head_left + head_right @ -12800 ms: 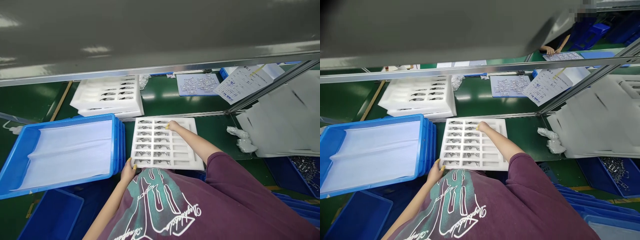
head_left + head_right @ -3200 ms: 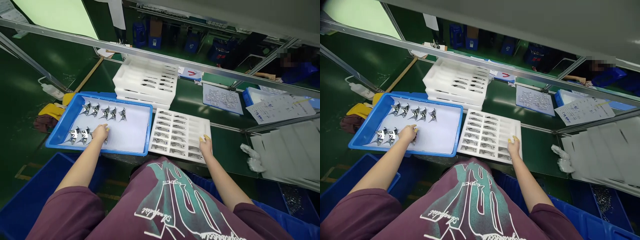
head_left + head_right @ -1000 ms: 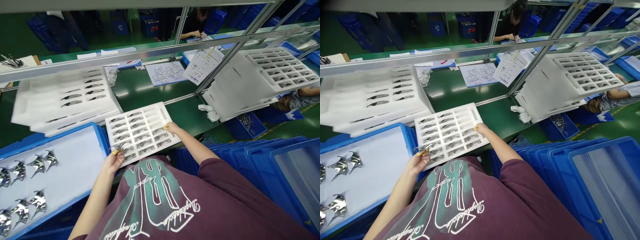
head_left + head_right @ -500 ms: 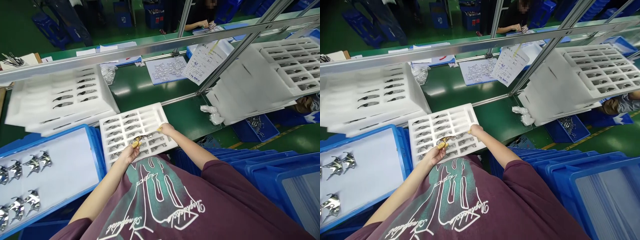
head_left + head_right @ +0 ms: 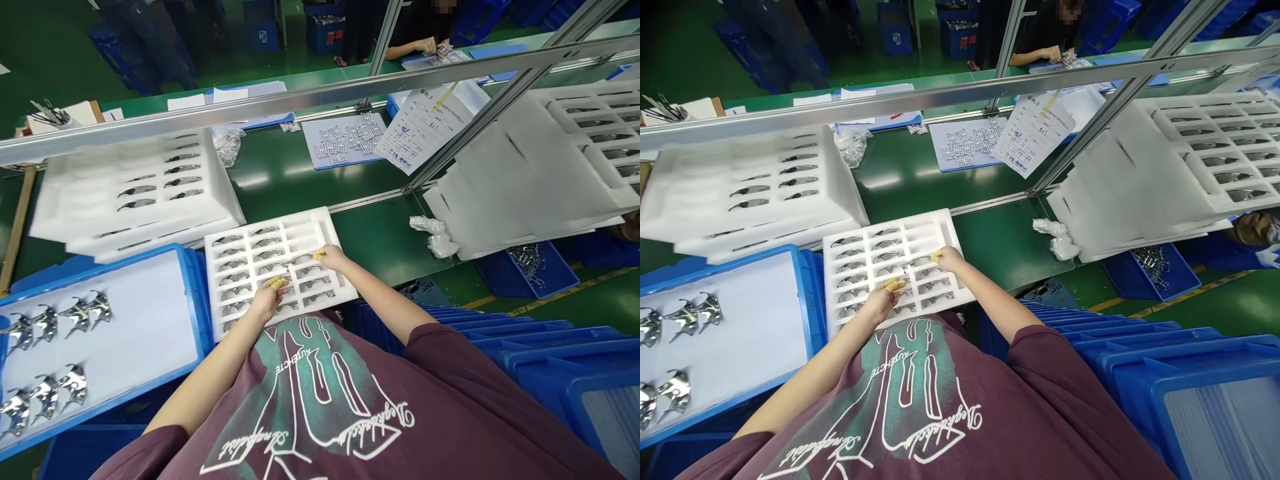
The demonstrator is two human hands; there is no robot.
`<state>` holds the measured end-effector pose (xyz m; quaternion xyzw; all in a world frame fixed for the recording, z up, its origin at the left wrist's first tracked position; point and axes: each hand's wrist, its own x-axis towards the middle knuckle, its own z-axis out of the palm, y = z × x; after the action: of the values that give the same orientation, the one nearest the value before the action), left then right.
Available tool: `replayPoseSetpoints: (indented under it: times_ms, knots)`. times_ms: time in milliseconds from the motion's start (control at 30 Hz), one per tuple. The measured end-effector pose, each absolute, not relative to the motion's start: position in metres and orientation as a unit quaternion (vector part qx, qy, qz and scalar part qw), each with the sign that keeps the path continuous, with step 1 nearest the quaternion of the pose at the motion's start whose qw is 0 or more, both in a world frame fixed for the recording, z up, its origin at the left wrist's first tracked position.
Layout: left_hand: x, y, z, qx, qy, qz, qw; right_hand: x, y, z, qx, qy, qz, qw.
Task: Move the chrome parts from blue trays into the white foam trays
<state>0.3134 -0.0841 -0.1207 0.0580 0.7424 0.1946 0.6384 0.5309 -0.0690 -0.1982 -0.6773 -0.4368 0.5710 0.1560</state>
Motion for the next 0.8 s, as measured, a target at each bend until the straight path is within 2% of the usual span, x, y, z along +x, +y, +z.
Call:
replayPoseSetpoints:
  times_ms: [167, 433, 800]
  knots:
    - [0.293, -0.094, -0.105, 0.041, 0.751, 0.202, 0.627, 0.541, -0.071, -0.209, -0.701, -0.478, 0.523, 0.080]
    - [0.247, -0.108, -0.073, 0.031, 0.749, 0.242, 0.616, 0.537, -0.066, -0.196, -0.732, -0.521, 0.430, -0.091]
    - [0.101, -0.112, -0.023, 0.070, 0.793, 0.343, 0.498, 0.537, -0.047, -0.198, -0.722, -0.509, 0.424, -0.203]
